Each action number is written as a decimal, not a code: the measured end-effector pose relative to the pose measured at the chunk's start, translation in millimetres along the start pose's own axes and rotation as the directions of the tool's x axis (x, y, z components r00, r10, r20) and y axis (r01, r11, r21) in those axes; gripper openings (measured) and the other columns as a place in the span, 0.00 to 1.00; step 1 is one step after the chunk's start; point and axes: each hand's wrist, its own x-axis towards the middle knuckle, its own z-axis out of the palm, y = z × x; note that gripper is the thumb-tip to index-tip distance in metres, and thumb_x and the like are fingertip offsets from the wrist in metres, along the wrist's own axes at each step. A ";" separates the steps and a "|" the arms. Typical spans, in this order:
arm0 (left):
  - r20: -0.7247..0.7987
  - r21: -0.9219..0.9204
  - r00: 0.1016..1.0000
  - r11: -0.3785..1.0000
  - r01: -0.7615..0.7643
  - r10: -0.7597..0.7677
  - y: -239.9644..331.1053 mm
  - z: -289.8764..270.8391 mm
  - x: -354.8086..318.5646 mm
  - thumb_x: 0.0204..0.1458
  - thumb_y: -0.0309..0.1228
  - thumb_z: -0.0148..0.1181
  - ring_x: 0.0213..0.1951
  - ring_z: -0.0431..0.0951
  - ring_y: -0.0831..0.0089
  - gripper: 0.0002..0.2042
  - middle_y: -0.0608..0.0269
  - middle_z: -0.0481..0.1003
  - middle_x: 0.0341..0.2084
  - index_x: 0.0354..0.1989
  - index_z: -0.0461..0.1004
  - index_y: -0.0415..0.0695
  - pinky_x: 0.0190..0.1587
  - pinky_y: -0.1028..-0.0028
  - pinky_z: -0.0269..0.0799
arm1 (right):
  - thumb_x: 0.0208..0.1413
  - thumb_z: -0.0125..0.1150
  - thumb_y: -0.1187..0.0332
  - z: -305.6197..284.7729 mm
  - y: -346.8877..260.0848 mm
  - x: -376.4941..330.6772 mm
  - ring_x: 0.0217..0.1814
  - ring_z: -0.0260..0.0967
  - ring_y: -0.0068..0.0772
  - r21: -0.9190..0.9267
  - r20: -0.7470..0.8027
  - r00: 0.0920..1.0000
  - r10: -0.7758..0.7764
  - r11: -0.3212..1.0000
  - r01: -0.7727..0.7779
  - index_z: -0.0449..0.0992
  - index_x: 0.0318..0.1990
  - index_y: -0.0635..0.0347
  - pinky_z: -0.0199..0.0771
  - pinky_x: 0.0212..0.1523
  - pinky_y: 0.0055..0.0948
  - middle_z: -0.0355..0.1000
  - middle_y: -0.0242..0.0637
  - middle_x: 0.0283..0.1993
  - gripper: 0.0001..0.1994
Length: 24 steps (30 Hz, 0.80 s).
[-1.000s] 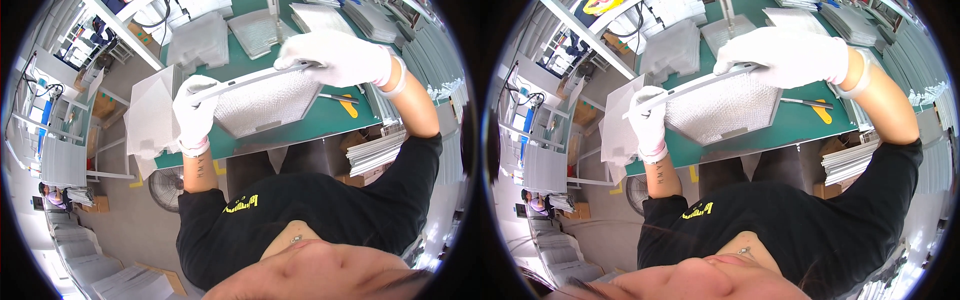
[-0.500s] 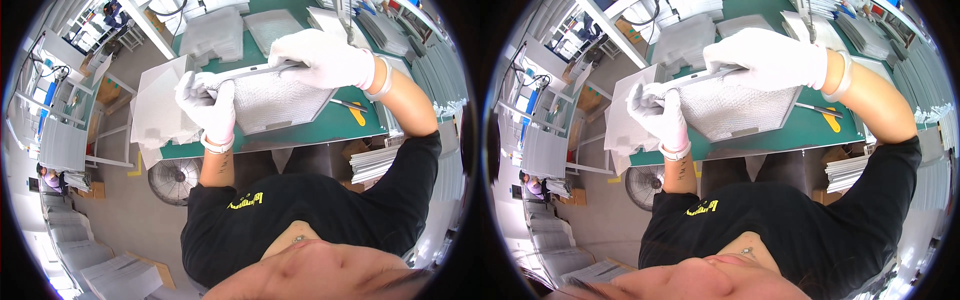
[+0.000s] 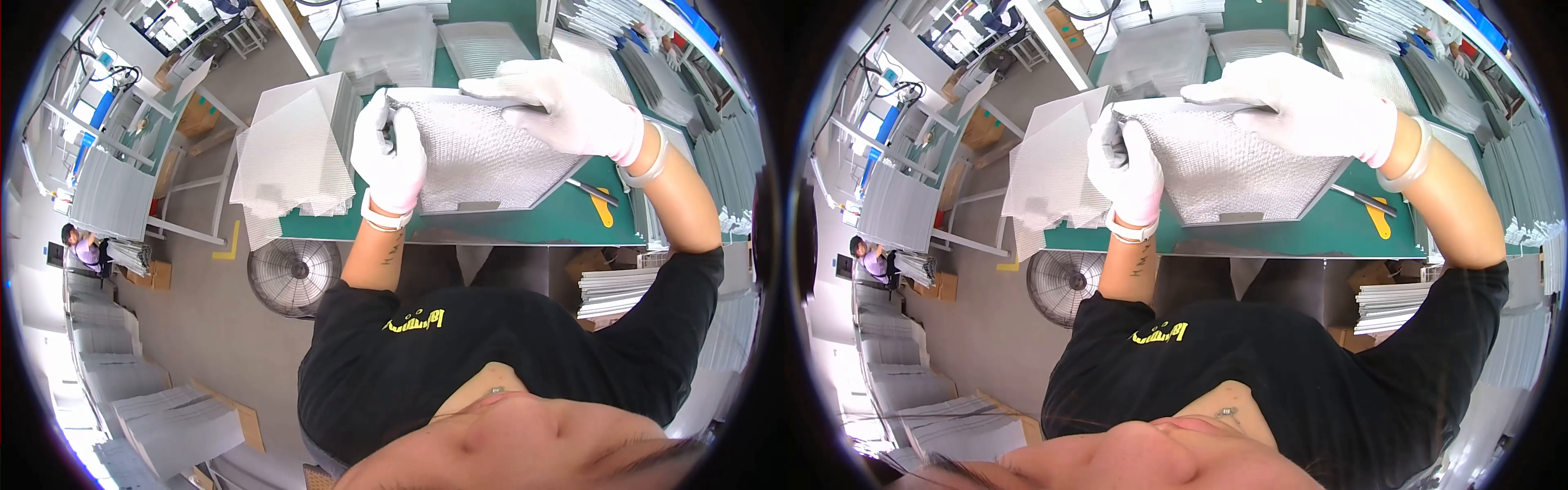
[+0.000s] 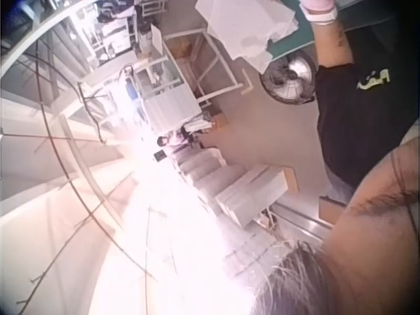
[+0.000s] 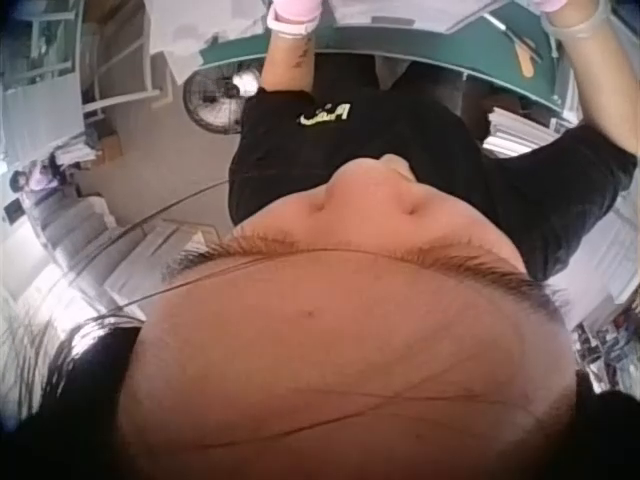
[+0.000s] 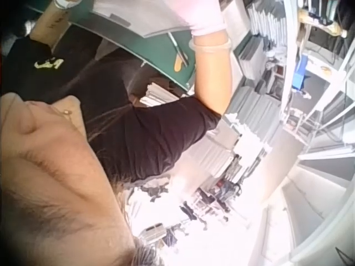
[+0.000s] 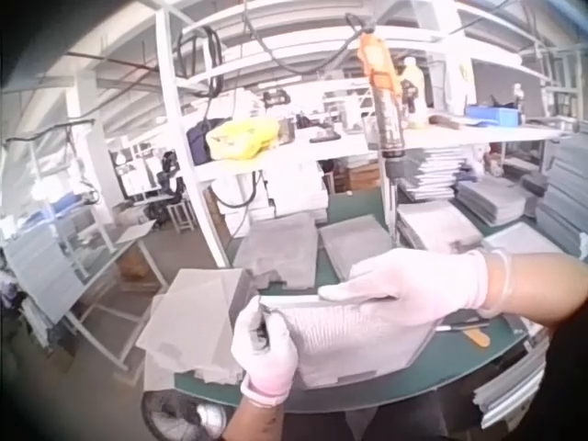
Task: Assemble metal mesh filters by fitting components into a frame, securing with screws using an electric screwdriver, and finishing with a rubber mallet.
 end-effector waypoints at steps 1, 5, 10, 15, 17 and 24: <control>0.021 0.031 1.000 0.999 0.008 -0.008 -0.6 -1.5 0.6 0.53 0.21 0.61 0.41 0.79 0.70 0.15 0.53 0.77 0.39 0.49 0.73 0.31 0.45 0.75 0.74 | 0.50 0.55 0.79 1.1 0.0 -0.1 0.50 0.70 0.51 -0.026 -0.026 0.999 -0.026 0.999 0.025 0.71 0.60 0.55 0.69 0.54 0.39 0.73 0.49 0.48 0.26; -0.022 -0.023 0.999 0.999 0.036 -0.036 1.0 -2.2 0.9 0.54 0.21 0.60 0.42 0.79 0.69 0.14 0.52 0.78 0.41 0.49 0.74 0.31 0.46 0.74 0.75 | 0.50 0.55 0.78 1.2 -2.2 3.9 0.49 0.71 0.50 -0.035 -0.029 0.997 -0.067 0.997 0.066 0.72 0.59 0.57 0.70 0.54 0.39 0.74 0.50 0.46 0.25; 0.136 -0.146 0.982 0.978 0.150 -0.131 -1.0 -15.9 8.0 0.56 0.19 0.57 0.38 0.75 0.78 0.14 0.60 0.76 0.42 0.51 0.72 0.35 0.43 0.78 0.72 | 0.51 0.58 0.75 -3.8 -3.8 6.4 0.44 0.73 0.49 -0.075 -0.047 0.994 -0.099 0.993 0.096 0.73 0.56 0.59 0.72 0.49 0.38 0.75 0.49 0.43 0.21; 0.171 -0.313 0.985 0.947 0.069 -0.015 1.9 -12.9 14.2 0.55 0.19 0.57 0.43 0.74 0.78 0.14 0.61 0.74 0.44 0.51 0.71 0.37 0.48 0.78 0.70 | 0.53 0.61 0.70 -14.3 -19.1 32.1 0.34 0.72 0.47 0.038 0.115 0.993 0.013 0.999 -0.017 0.73 0.46 0.63 0.71 0.38 0.36 0.73 0.48 0.33 0.14; 0.210 -0.337 0.978 0.937 0.095 -0.024 4.0 -12.9 13.6 0.55 0.19 0.57 0.44 0.73 0.78 0.13 0.61 0.74 0.45 0.50 0.72 0.37 0.50 0.77 0.69 | 0.54 0.62 0.67 0.5 -15.0 45.0 0.31 0.70 0.45 0.129 -0.064 0.987 -0.144 0.980 0.152 0.70 0.43 0.63 0.68 0.35 0.36 0.71 0.48 0.30 0.13; 0.227 -0.344 0.969 0.923 0.173 -0.097 10.5 -12.1 14.0 0.56 0.19 0.56 0.43 0.72 0.79 0.13 0.62 0.73 0.45 0.50 0.70 0.38 0.49 0.78 0.68 | 0.59 0.54 0.72 31.3 0.5 47.1 0.46 0.72 0.49 -0.026 -0.141 0.952 -0.272 0.962 0.271 0.69 0.55 0.62 0.71 0.51 0.38 0.72 0.50 0.43 0.17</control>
